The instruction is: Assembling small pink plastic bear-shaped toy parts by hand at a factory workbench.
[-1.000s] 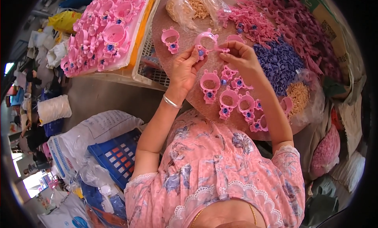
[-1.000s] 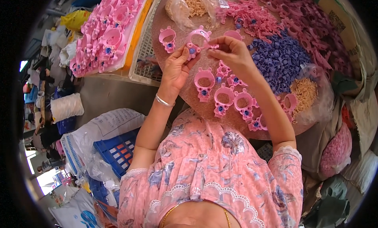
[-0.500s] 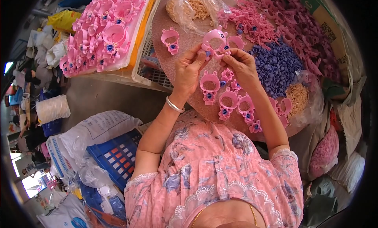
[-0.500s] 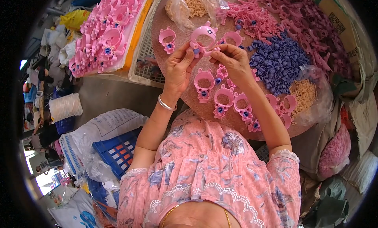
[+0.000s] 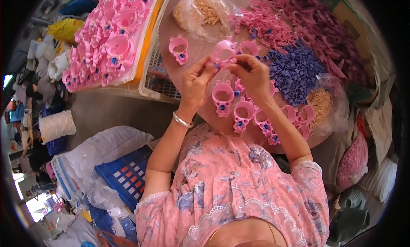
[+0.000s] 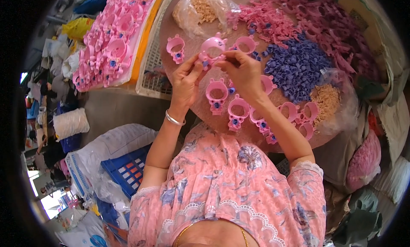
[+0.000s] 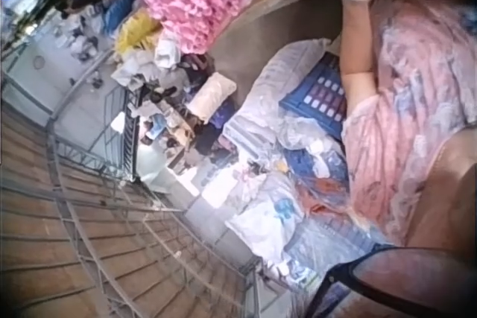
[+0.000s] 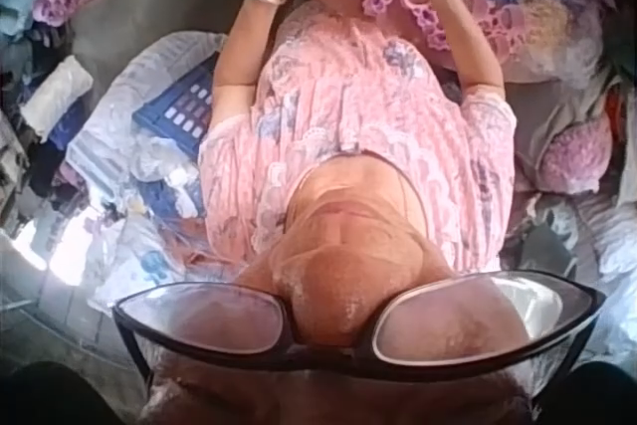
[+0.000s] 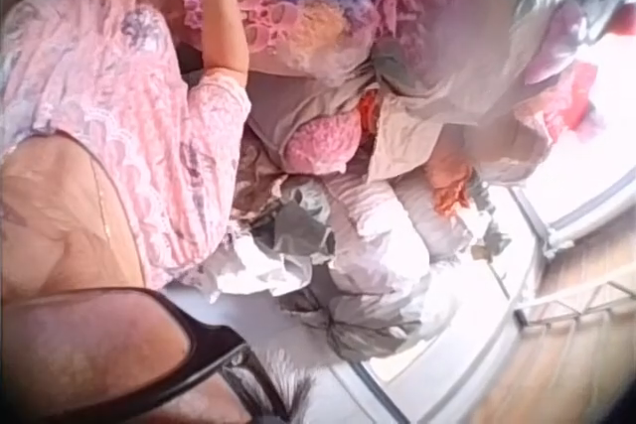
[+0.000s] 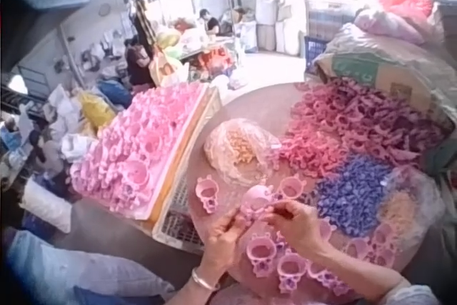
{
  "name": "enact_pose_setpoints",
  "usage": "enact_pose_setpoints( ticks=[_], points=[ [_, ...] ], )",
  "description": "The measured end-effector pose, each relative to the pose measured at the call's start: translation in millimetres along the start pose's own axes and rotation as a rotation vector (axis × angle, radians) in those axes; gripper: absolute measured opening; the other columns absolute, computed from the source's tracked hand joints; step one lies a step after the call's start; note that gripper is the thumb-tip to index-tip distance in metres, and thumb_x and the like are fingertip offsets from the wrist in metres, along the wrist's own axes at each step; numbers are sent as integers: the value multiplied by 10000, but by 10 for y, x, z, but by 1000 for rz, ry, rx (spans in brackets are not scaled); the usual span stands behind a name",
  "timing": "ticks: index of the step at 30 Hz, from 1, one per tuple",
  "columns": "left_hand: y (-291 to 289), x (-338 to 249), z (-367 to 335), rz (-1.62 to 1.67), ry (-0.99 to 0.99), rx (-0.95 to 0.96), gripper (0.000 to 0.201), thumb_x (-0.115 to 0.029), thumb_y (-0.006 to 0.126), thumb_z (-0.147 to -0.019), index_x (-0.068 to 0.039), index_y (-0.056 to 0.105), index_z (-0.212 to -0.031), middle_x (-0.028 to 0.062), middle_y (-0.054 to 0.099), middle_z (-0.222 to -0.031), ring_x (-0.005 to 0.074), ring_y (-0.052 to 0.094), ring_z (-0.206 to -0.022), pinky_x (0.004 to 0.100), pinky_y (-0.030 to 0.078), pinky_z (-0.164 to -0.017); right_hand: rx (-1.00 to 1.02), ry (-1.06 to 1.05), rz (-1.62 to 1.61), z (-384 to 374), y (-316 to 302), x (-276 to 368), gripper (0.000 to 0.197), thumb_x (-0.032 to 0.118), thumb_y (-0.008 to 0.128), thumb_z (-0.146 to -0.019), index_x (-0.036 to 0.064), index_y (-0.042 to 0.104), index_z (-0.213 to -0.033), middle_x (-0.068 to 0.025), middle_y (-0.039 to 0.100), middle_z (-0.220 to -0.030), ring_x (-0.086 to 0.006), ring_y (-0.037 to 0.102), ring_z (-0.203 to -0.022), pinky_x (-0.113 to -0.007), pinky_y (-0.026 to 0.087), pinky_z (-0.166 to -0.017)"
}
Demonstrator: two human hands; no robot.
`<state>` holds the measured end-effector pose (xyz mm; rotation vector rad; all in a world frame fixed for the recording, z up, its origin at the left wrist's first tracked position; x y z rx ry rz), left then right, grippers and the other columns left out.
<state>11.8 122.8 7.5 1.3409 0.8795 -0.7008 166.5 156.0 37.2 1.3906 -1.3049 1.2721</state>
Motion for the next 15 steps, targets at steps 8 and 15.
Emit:
enact_pose_setpoints(
  ticks=[8, 15],
  points=[
    [-288, 182, 28, 170, -100, -148, 244, -45, 550, -938, 22, 575, -1171, 60, 623, -1022, 141, 614, -887, 345, 549, -887, -223, -393, 942, -907, -784, -219, 165, 171, 669, -806, 20, 645, -871, -145, 649, -864, -273, 648, -769, -390, 510, -657],
    [-333, 144, 36, 169, -125, -238, 204, -52, 556, -936, 13, 593, -1125, 67, 631, -1020, 166, 623, -896, 342, 553, -864, -2, -330, 1549, -1154, -876, -585, 128, 100, 586, -773, 57, 687, -838, -141, 627, -983, -330, 613, -877, -428, 496, -777]
  ],
)
Point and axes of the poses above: each hand's wrist, its own z-axis away from the middle knuckle, its own y-axis out of the palm, x = y × z, the point moved 8 cm from there along -z, towards the middle knuckle
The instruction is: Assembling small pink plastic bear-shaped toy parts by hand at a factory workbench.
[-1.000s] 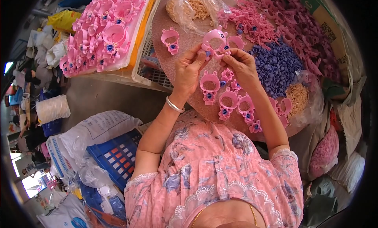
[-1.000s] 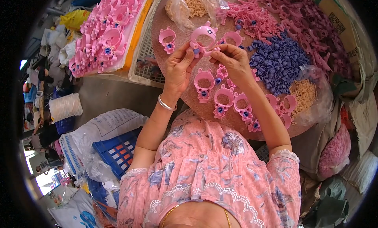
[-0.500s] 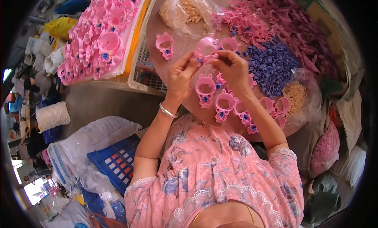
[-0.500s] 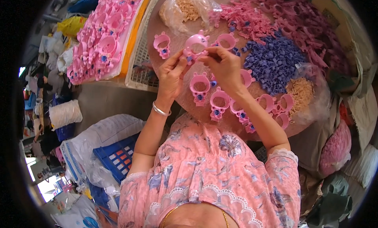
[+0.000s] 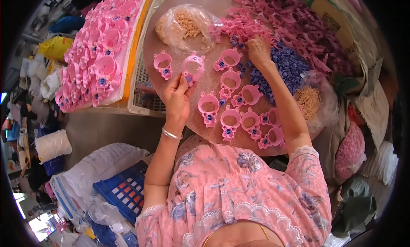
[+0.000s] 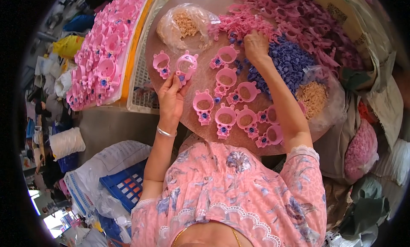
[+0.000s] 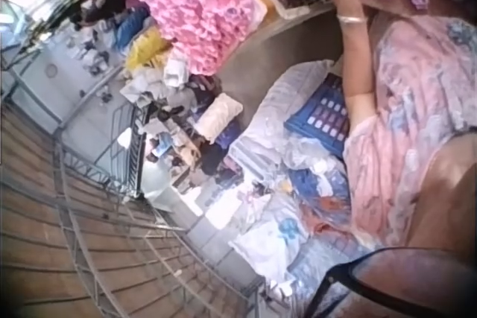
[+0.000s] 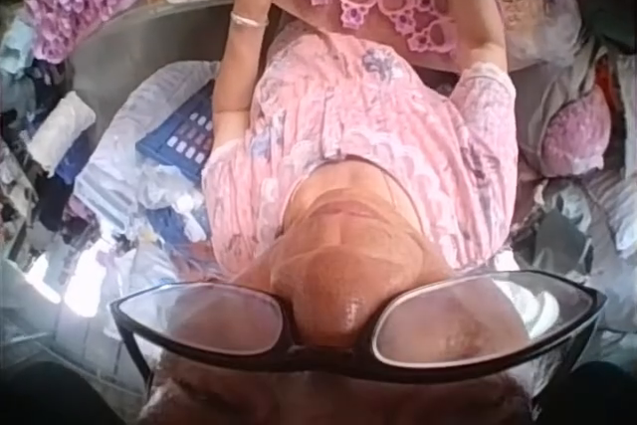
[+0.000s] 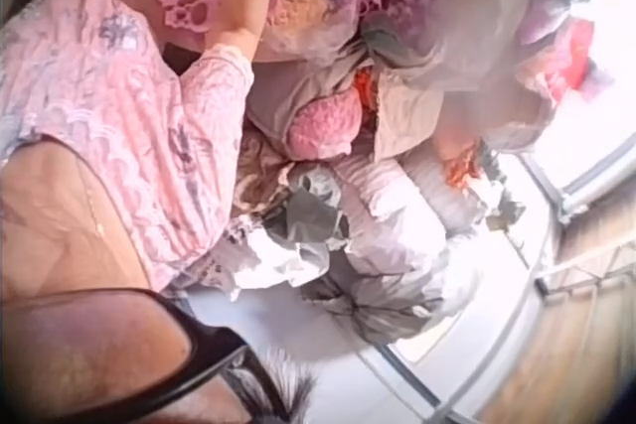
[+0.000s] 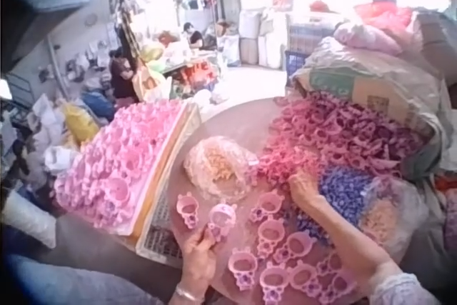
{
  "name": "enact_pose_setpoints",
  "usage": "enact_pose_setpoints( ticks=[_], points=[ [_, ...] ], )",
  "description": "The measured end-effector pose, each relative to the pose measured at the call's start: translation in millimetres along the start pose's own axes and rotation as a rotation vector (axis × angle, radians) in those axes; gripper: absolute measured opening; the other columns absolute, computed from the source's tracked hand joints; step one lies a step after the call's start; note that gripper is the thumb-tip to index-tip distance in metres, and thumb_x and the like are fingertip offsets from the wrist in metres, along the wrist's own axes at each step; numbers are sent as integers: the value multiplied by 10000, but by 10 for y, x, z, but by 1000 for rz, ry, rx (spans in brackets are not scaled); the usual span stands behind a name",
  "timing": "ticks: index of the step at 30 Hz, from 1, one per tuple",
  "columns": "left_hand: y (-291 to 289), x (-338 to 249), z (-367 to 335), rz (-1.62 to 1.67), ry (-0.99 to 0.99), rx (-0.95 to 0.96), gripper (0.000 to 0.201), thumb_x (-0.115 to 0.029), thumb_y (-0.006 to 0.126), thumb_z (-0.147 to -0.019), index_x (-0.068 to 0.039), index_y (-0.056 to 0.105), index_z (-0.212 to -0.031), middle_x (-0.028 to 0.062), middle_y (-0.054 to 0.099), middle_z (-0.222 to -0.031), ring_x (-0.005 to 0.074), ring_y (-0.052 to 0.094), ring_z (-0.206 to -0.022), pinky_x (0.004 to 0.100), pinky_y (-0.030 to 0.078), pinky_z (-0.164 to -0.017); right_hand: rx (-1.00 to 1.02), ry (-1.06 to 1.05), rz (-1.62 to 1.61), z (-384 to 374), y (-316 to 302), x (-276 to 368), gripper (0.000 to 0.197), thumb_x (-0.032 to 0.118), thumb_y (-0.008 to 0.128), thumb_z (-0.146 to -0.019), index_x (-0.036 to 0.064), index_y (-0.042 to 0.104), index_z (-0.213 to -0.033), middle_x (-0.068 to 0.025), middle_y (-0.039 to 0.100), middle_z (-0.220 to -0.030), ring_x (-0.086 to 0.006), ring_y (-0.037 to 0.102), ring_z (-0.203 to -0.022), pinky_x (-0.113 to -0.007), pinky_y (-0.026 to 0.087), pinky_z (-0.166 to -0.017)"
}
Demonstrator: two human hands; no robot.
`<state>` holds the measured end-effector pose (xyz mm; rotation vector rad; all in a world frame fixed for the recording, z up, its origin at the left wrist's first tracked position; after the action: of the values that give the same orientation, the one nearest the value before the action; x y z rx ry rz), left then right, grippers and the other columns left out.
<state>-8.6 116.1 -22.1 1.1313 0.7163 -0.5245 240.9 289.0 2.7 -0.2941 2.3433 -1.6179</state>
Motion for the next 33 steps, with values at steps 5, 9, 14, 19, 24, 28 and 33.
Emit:
enact_pose_setpoints(
  ticks=[5, 9, 14, 19, 24, 28, 33],
  points=[
    [32, -6, -90, 15, 49, 10, 194, -68, 573, -931, 29, 605, -1096, 56, 634, -960, 128, 607, -815, 312, 561, -818, -113, 48, -389, -10, -240, 154, 157, 70, 555, -844, 33, 638, -972, -118, 643, -974, -299, 636, -859, -398, 508, -779],
    [79, 1, -84, 11, 13, -6, 180, -69, 581, -928, 33, 616, -1071, 55, 634, -945, 117, 600, -793, 314, 562, -819, 456, 498, -1988, 251, -179, 594, 190, 139, 498, -975, 8, 554, -1100, -128, 647, -1031, -216, 665, -916, -318, 567, -762],
    [132, -10, -55, -9, 30, 48, 191, -71, 583, -926, 33, 610, -1084, 51, 633, -942, 108, 599, -797, 310, 562, -819, 847, 377, -2356, 446, -556, 1145, 218, 88, 570, -934, -50, 578, -1102, -129, 645, -1014, -164, 663, -833, -258, 549, -761],
    [173, -66, -17, -36, 43, 75, 207, -83, 583, -929, 38, 606, -1096, 47, 634, -942, 105, 605, -804, 291, 562, -811, -96, -447, -964, 387, -1374, 1228, 126, 92, 687, -811, 83, 688, -936, -55, 628, -984, -221, 598, -926, -332, 457, -808],
    [242, -150, 30, -204, 166, 105, 243, -109, 588, -933, 36, 613, -1127, 41, 642, -941, 89, 613, -825, 254, 551, -782, -130, -434, -749, 413, -1469, 1300, 123, 195, 686, -798, 119, 702, -894, -27, 578, -992, -228, 510, -965, -362, 335, -820],
    [298, -189, 56, -325, 225, 102, 256, -113, 593, -932, 35, 618, -1140, 38, 651, -935, 85, 614, -822, 230, 536, -764, -111, -354, -801, 400, -1377, 1276, 174, 246, 708, -777, 109, 703, -883, -37, 553, -977, -240, 484, -958, -356, 327, -854],
    [309, -276, 165, -540, 389, 51, 247, -93, 598, -923, 36, 625, -1131, 58, 675, -908, 94, 617, -801, 240, 508, -699, -72, -272, -802, 462, -1355, 1279, 185, 261, 712, -780, 101, 713, -871, -41, 546, -962, -237, 472, -965, -355, 327, -858]
  ],
)
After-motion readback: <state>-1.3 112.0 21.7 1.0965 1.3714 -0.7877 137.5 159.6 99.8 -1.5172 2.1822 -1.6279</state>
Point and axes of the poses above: each hand's wrist, its own z-axis away from the middle knuckle, its own y-axis out of the palm, x = y × z, the point moved 8 cm from there along -z, towards the middle knuckle
